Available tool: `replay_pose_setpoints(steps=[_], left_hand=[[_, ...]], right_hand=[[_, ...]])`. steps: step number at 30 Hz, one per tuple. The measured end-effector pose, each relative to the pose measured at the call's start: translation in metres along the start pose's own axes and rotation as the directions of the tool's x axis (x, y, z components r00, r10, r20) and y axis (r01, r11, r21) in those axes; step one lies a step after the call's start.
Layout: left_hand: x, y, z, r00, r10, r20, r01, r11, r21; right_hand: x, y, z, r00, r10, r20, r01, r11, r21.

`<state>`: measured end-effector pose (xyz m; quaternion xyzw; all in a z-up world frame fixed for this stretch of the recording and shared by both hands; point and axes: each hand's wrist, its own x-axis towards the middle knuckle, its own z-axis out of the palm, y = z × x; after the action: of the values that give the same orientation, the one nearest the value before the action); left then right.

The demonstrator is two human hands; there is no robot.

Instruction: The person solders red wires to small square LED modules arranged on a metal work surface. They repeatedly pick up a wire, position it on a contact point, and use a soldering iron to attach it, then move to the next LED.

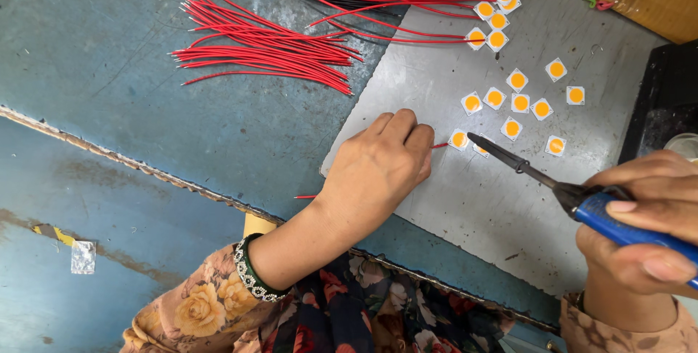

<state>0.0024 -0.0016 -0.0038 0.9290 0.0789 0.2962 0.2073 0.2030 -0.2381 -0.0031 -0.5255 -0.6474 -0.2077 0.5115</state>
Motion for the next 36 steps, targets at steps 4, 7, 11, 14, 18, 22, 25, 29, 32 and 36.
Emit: replay_pose_setpoints(steps=[4, 7, 11, 14, 18, 22, 25, 29, 32, 36], left_hand=[[0.001, 0.0, -0.001, 1.0, 0.005, -0.005, -0.005, 1.0, 0.002], [0.005, 0.0, -0.002, 1.0, 0.0, 0.0, 0.0, 1.0, 0.016], [0.002, 0.004, -0.013, 0.996, 0.027, 0.081, -0.015, 0.99, -0.138], [0.005, 0.008, -0.021, 0.985, 0.085, 0.153, -0.04, 0.959, -0.279], [0.03, -0.001, -0.023, 0.973, 0.195, 0.125, -0.16, 0.955, -0.251], [0.08, -0.034, 0.002, 0.966, 0.247, 0.08, -0.239, 0.966, -0.096], [0.106, -0.054, 0.026, 0.961, 0.258, 0.097, -0.257, 0.966, -0.022], [0.119, -0.065, 0.037, 0.962, 0.26, 0.087, -0.269, 0.957, 0.107], [0.115, -0.062, 0.029, 0.965, 0.26, 0.037, -0.263, 0.96, 0.101], [0.105, -0.044, 0.022, 0.953, 0.297, 0.056, -0.298, 0.954, 0.015]], right_hand=[[-0.011, -0.008, -0.014, 0.998, 0.057, -0.016, -0.057, 0.998, 0.004], [-0.024, -0.016, -0.019, 0.987, 0.136, -0.084, -0.137, 0.99, -0.011], [-0.053, -0.013, -0.038, 0.938, 0.277, -0.209, -0.292, 0.956, -0.044], [-0.074, 0.001, -0.056, 0.879, 0.373, -0.297, -0.409, 0.91, -0.067], [-0.098, 0.018, -0.069, 0.804, 0.465, -0.371, -0.517, 0.855, -0.049], [-0.112, 0.03, -0.071, 0.743, 0.518, -0.423, -0.572, 0.82, -0.001], [-0.115, 0.032, -0.07, 0.716, 0.532, -0.451, -0.588, 0.809, 0.022], [-0.112, 0.028, -0.066, 0.783, 0.46, -0.419, -0.511, 0.859, -0.011], [-0.11, 0.024, -0.066, 0.764, 0.496, -0.413, -0.546, 0.837, -0.006], [-0.116, 0.032, -0.067, 0.727, 0.537, -0.427, -0.601, 0.799, -0.018]])
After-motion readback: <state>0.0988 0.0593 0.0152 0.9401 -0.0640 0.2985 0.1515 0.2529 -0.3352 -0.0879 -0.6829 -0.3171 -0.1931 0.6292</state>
